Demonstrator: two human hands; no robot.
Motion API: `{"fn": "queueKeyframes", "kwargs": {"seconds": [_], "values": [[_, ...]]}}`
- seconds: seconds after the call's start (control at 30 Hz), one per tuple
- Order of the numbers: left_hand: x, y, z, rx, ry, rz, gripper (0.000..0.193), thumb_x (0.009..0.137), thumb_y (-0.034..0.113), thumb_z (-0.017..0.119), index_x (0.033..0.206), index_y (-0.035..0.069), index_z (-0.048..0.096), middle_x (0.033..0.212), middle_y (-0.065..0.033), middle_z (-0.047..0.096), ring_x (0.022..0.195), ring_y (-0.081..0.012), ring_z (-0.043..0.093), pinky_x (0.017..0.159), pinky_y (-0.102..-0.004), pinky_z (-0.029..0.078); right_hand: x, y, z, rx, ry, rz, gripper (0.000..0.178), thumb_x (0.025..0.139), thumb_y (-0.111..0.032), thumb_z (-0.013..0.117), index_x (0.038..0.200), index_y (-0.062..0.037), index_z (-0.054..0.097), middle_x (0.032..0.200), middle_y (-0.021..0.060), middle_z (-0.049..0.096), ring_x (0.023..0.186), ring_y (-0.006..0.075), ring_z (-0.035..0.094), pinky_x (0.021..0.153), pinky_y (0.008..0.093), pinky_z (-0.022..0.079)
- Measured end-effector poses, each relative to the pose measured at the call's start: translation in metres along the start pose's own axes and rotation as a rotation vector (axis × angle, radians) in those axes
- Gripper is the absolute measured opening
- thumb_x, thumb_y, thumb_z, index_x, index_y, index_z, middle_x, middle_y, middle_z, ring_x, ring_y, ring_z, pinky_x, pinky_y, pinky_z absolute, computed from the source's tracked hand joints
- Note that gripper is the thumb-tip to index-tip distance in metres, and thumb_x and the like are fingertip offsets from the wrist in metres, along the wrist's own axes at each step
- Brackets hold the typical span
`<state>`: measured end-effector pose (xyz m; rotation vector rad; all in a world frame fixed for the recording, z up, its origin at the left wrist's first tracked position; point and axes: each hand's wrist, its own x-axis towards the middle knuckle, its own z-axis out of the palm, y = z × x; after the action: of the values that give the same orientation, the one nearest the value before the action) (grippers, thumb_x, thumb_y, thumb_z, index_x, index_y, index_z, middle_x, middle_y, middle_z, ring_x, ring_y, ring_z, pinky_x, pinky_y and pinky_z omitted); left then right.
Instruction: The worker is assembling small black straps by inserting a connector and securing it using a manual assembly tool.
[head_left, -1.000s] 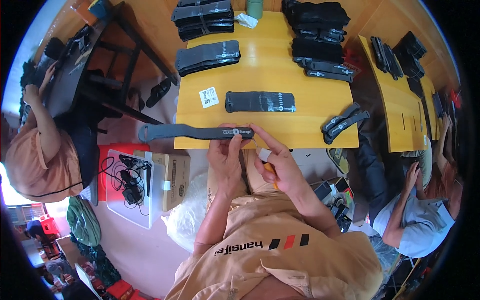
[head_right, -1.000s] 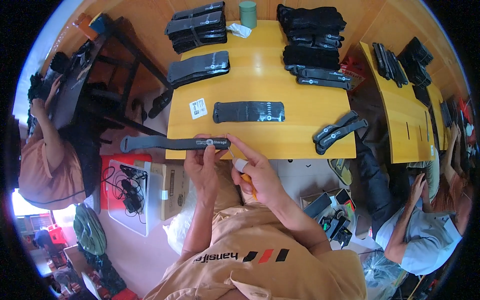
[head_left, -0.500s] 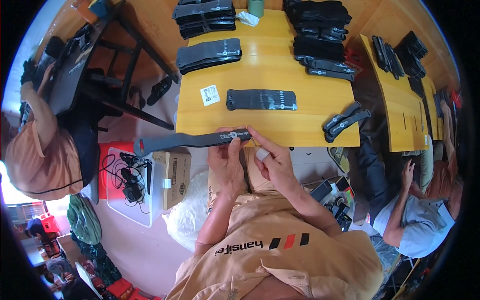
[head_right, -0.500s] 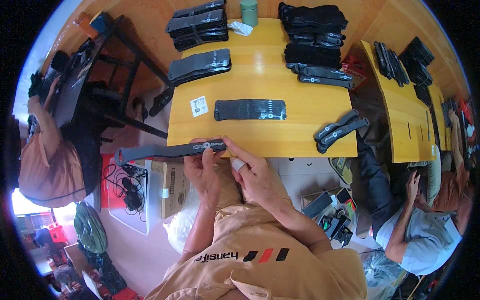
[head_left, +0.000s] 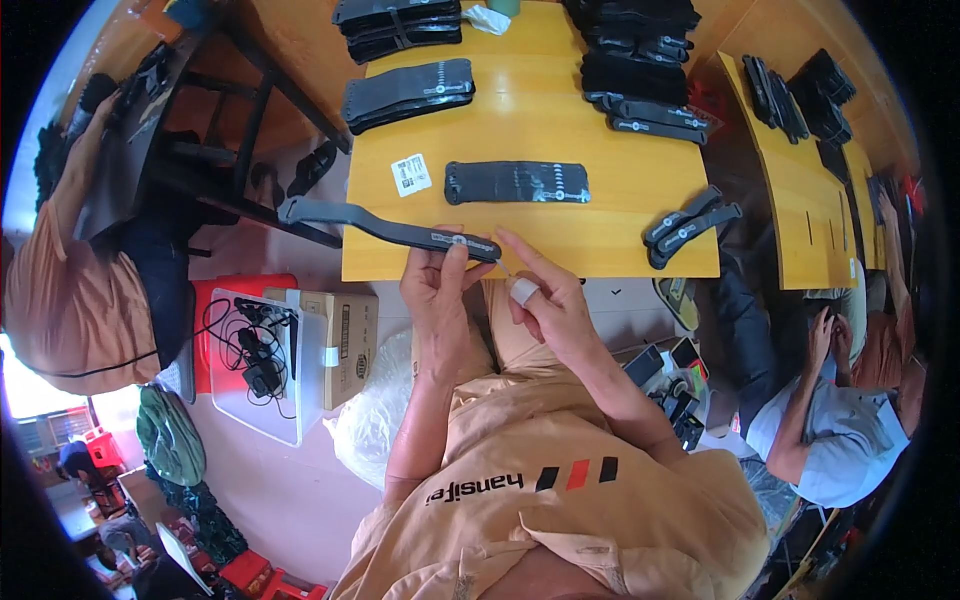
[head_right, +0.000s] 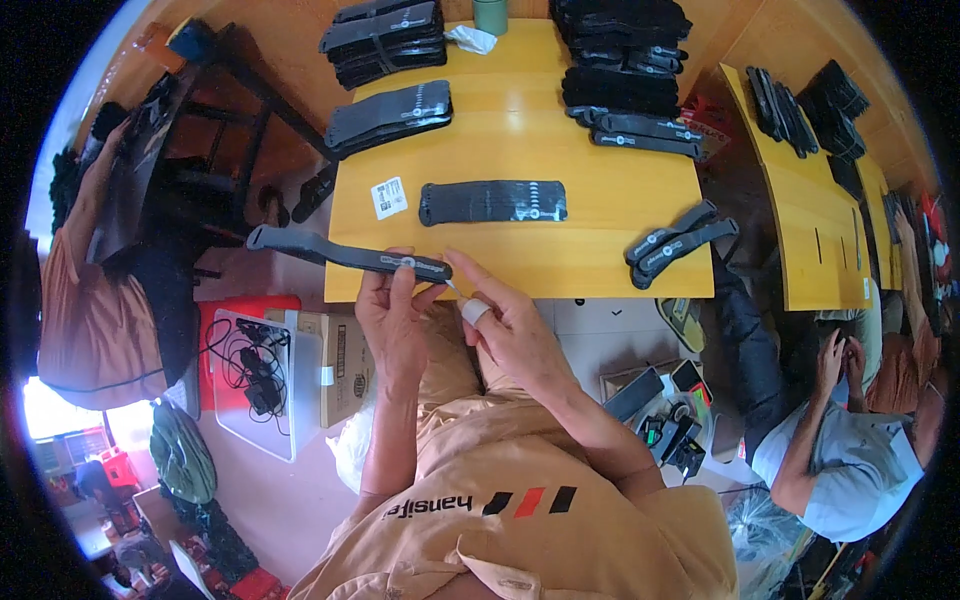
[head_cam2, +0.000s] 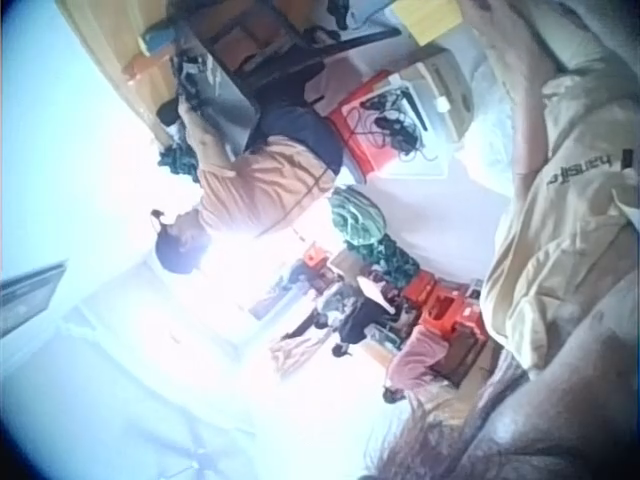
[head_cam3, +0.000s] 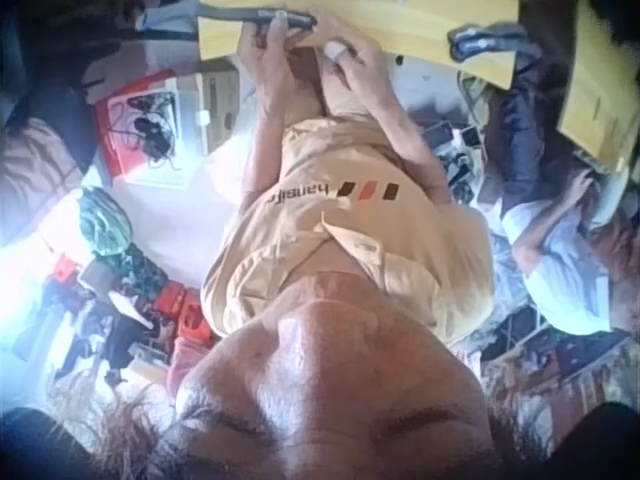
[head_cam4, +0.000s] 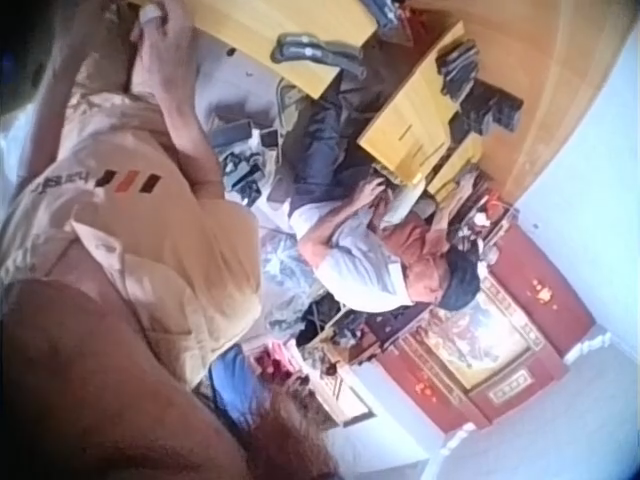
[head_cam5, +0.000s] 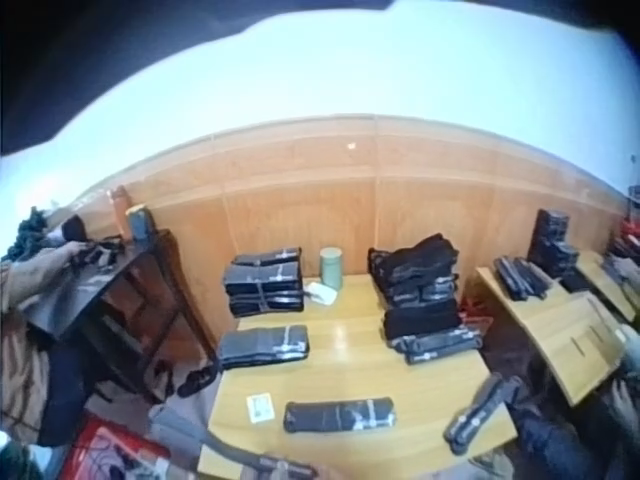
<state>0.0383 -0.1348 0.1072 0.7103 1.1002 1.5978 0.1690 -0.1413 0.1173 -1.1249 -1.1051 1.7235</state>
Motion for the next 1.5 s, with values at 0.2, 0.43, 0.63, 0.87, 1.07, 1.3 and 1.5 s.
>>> {"fn": "queueKeyframes", "kwargs": {"seconds": [0.2, 0.43, 0.63, 0.87, 1.07, 1.3, 1.5], "values": [[0.0, 0.005, -0.006, 0.058, 0.012, -0.017, 0.018, 0.088, 0.006, 0.05, 0.105, 0.0, 0.051, 0.091, -0.0056, 0.058, 0.083, -0.0118, 0.059, 0.07, -0.0261, 0.054, 0.006, 0.012, 0.004, -0.039, -0.059, -0.179, 0.045, 0.083, 0.005, 0.036, 0.124, -0.0084, 0.05, 0.058, -0.0052, 0.044, 0.045, 0.0017, 0.035, 0.041, 0.0149, 0.028], [-0.004, -0.003, -0.02, 0.465, -0.139, -0.001, 0.012, 0.085, 0.011, 0.057, 0.084, -0.002, 0.058, 0.069, -0.002, 0.058, 0.063, -0.0064, 0.054, 0.056, -0.0193, 0.045, 0.006, 0.017, 0.006, -0.007, -0.046, -0.152, 0.048, 0.08, 0.007, 0.035, 0.123, -0.0075, 0.052, 0.062, -0.0044, 0.047, 0.045, 0.0018, 0.034, 0.041, 0.0148, 0.028], [-0.004, 0.012, -0.017, 0.501, -0.251, -0.053, 0.015, 0.086, 0.009, 0.054, 0.077, -0.003, 0.055, 0.068, -0.0061, 0.059, 0.06, -0.0092, 0.055, 0.057, -0.0209, 0.046, 0.002, 0.004, 0.004, 0.187, -0.064, -0.062, 0.056, 0.071, 0.011, 0.034, 0.123, -0.0046, 0.051, 0.057, -0.0045, 0.043, 0.043, 0.002, 0.032, 0.038, 0.0156, 0.025], [-0.002, 0.018, -0.022, 0.396, -0.382, -0.008, 0.018, 0.086, 0.009, 0.055, 0.072, -0.001, 0.053, 0.062, -0.0031, 0.055, 0.055, -0.0058, 0.049, 0.05, -0.0191, 0.041, -0.004, -0.006, -0.012, 0.39, -0.32, 0.155, 0.04, 0.087, -0.002, 0.042, 0.126, -0.0073, 0.047, 0.064, -0.0069, 0.041, 0.049, 0.0002, 0.029, 0.039, 0.0146, 0.022], [-0.003, 0.019, -0.023, 0.289, -0.396, -0.059, 0.019, 0.087, 0.013, 0.054, 0.072, 0.001, 0.053, 0.061, -0.0026, 0.055, 0.051, -0.0058, 0.049, 0.046, -0.0184, 0.04, -0.005, -0.011, -0.017, 0.539, -0.387, 0.32, 0.04, 0.089, -0.007, 0.043, 0.129, -0.0097, 0.044, 0.058, -0.008, 0.033, 0.045, 0.0, 0.025, 0.038, 0.0151, 0.02], [-0.001, 0.011, -0.016, 0.307, -0.329, -0.024, 0.019, 0.087, 0.011, 0.054, 0.071, 0.002, 0.051, 0.06, -0.002, 0.055, 0.05, -0.0053, 0.049, 0.045, -0.0179, 0.039, -0.005, 0.003, 0.004, 0.079, -0.131, -0.077, 0.039, 0.088, -0.004, 0.041, 0.127, -0.0074, 0.046, 0.067, -0.0045, 0.047, 0.052, 0.0028, 0.033, 0.046, 0.016, 0.028], [-0.003, 0.012, -0.013, 0.548, -0.364, 0.17, 0.022, 0.086, 0.009, 0.056, 0.066, 0.001, 0.05, 0.053, -0.0012, 0.052, 0.046, -0.0049, 0.046, 0.043, -0.0186, 0.036, -0.012, -0.003, 0.001, 0.256, -0.156, 0.03, 0.044, 0.085, 0.0, 0.036, 0.128, -0.0078, 0.045, 0.061, -0.006, 0.039, 0.047, 0.002, 0.029, 0.041, 0.0151, 0.024]]}}
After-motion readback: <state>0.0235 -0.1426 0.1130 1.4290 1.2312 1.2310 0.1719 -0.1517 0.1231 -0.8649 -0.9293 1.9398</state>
